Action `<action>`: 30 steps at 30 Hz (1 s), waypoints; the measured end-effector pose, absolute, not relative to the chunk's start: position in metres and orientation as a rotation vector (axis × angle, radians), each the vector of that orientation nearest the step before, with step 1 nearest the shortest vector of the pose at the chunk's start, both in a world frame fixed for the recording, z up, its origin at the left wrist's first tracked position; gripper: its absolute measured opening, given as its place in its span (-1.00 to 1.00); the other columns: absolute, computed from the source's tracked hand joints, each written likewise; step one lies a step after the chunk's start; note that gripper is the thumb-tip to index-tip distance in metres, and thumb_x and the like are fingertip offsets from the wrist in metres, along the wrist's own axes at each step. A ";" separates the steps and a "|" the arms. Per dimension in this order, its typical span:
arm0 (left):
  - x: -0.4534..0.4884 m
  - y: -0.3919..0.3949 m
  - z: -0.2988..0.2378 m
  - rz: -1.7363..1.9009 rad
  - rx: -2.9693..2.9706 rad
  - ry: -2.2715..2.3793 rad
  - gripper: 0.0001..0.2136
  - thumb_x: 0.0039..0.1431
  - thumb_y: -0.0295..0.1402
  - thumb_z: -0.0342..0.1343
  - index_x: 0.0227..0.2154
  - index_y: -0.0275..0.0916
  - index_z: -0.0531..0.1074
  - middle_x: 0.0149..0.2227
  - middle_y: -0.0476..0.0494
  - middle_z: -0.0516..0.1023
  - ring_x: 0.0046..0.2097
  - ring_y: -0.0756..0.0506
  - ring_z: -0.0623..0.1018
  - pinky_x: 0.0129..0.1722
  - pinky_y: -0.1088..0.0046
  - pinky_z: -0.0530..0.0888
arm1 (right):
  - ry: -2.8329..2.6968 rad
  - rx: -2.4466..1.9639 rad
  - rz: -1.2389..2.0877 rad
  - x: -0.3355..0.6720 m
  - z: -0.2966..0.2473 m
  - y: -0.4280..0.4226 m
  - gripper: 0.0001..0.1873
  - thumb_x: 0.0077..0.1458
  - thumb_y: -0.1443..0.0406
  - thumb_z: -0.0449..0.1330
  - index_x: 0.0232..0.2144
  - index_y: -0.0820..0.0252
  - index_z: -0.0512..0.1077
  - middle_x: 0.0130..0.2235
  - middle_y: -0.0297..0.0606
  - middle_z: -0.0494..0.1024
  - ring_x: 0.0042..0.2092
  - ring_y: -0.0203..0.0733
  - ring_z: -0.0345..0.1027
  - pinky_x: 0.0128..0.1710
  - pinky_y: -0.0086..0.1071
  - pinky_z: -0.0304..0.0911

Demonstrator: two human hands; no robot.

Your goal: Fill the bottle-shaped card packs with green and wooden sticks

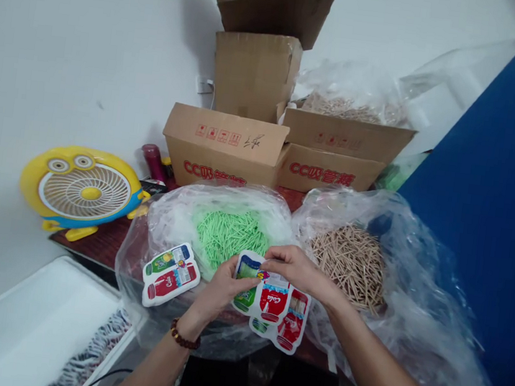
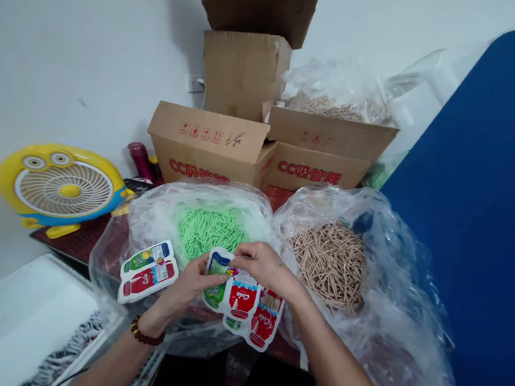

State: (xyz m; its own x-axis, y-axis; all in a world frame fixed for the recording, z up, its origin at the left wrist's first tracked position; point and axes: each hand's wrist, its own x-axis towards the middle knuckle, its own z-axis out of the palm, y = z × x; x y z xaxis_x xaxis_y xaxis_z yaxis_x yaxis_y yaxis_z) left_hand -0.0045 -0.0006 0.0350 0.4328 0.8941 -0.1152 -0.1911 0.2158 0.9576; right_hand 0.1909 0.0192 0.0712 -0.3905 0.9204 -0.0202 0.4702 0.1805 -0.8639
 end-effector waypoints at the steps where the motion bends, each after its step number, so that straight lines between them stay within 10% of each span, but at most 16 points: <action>1: -0.001 -0.001 0.036 0.871 1.111 0.828 -0.67 -0.03 -0.35 0.29 -0.17 -0.28 0.45 -0.26 -0.12 0.59 -0.29 -0.09 0.54 -0.28 0.44 0.46 | -1.924 -1.300 1.145 0.193 0.070 0.017 -0.83 0.04 0.22 0.18 -0.47 0.22 0.45 -0.56 -0.45 0.32 -0.49 -0.38 0.13 -0.51 -0.50 0.01; 30: 0.055 -0.021 0.014 0.585 1.311 0.840 -0.83 0.00 -0.31 0.23 -0.41 -0.34 0.54 -0.43 -0.11 0.60 -0.41 -0.09 0.52 -0.34 0.45 0.42 | -1.727 -1.382 1.121 0.278 0.013 -0.035 -0.66 0.11 0.07 0.15 -0.35 0.24 0.52 -0.45 -0.37 0.50 -0.42 -0.32 0.32 -0.41 -0.49 0.18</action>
